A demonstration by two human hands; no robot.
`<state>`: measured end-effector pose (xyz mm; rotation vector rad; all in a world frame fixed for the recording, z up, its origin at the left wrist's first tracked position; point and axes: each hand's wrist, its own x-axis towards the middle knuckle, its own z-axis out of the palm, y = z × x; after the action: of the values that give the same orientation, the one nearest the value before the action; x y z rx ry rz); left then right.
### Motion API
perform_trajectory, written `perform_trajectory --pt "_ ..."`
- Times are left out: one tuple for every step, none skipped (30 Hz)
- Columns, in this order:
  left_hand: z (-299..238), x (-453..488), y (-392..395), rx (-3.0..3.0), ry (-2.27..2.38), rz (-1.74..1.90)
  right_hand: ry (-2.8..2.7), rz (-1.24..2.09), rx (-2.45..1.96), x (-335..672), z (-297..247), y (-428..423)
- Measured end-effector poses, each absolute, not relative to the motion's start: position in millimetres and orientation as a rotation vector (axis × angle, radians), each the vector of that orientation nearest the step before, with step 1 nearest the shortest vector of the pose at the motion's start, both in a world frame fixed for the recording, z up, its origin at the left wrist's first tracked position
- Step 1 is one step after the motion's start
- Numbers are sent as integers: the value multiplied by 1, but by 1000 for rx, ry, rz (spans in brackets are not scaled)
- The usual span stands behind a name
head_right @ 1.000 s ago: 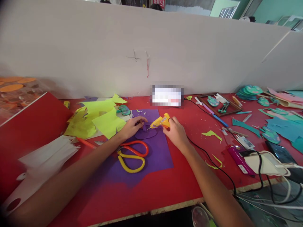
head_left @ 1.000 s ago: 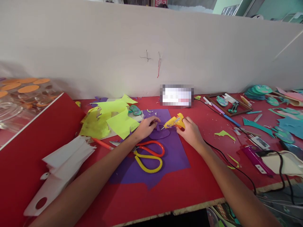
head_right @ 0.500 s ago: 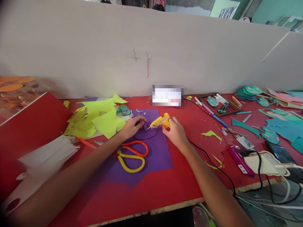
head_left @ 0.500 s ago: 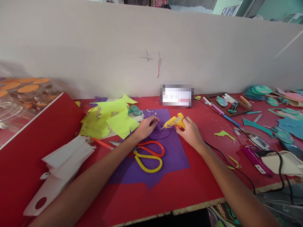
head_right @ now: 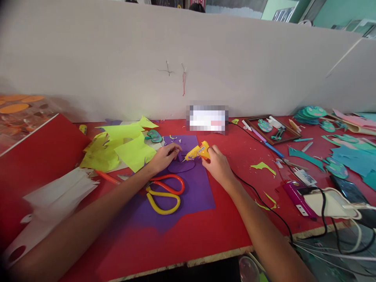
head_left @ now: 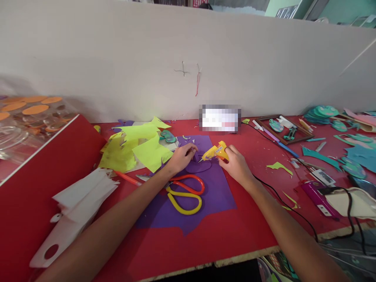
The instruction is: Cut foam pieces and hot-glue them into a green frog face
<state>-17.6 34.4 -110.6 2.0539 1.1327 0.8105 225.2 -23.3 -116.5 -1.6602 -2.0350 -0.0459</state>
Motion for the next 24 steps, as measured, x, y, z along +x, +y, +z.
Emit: perform_trajectory --pt "-111 -18 34 2056 1133 810 -2035 -48 -1659 225 -117 -23" --pt "-111 -18 35 2058 1134 809 -2036 -49 -1657 226 -117 -23" --pt "-111 -18 35 2060 1136 808 -2037 -49 -1655 226 -118 -22" --pt "-111 -18 35 2064 1139 807 -2037 -49 -1653 226 -119 -22" --pt "-111 -18 35 2067 1142 806 -2037 -48 -1651 226 -120 -21" --pt "-112 -18 35 2072 1145 805 -2037 -48 -1650 227 -120 -21" --pt "-112 -18 35 2077 1148 804 -2038 -47 -1648 227 -120 -21" --pt "-112 -18 35 2081 1150 802 -2038 -46 -1646 227 -120 -21" --pt "-112 -18 35 2085 1150 801 -2039 -45 -1643 227 -120 -21" --pt "-112 -18 35 2088 1151 800 -2041 -43 -1640 227 -120 -21" --pt "-112 -18 35 2091 1153 799 -2044 -41 -1637 227 -120 -21" --pt "-112 -18 35 2094 1155 798 -2045 -40 -1638 226 -119 -22" --pt "-111 -18 35 2096 1157 796 -2045 -40 -1641 226 -119 -22" --pt "-111 -18 35 2098 1160 794 -2044 -42 -1646 226 -119 -22" --pt "-111 -18 35 2099 1160 792 -2042 -44 -1650 226 -118 -22" --pt "-111 -18 35 2101 1158 791 -2040 -47 -1654 227 -118 -22" --pt "-111 -18 35 2102 1154 791 -2037 -52 -1657 227 -118 -22" --pt "-111 -18 35 2103 1150 792 -2035 -57 -1661 227 -118 -22" --pt "-111 -18 35 2105 1147 793 -2033 -62 -1665 228 -118 -22" --pt "-111 -18 35 2107 1144 795 -2029 -68 -1668 229 -118 -21" --pt "-111 -18 35 2110 1143 796 -2026 -73 -1670 229 -118 -21" --pt "-111 -18 35 2111 1142 798 -2024 -77 -1670 230 -118 -21" --pt "-111 -18 35 2112 1142 798 -2023 -81 -1670 230 -118 -21" --pt "-111 -18 35 2111 1143 797 -2022 -87 -1670 231 -118 -21"
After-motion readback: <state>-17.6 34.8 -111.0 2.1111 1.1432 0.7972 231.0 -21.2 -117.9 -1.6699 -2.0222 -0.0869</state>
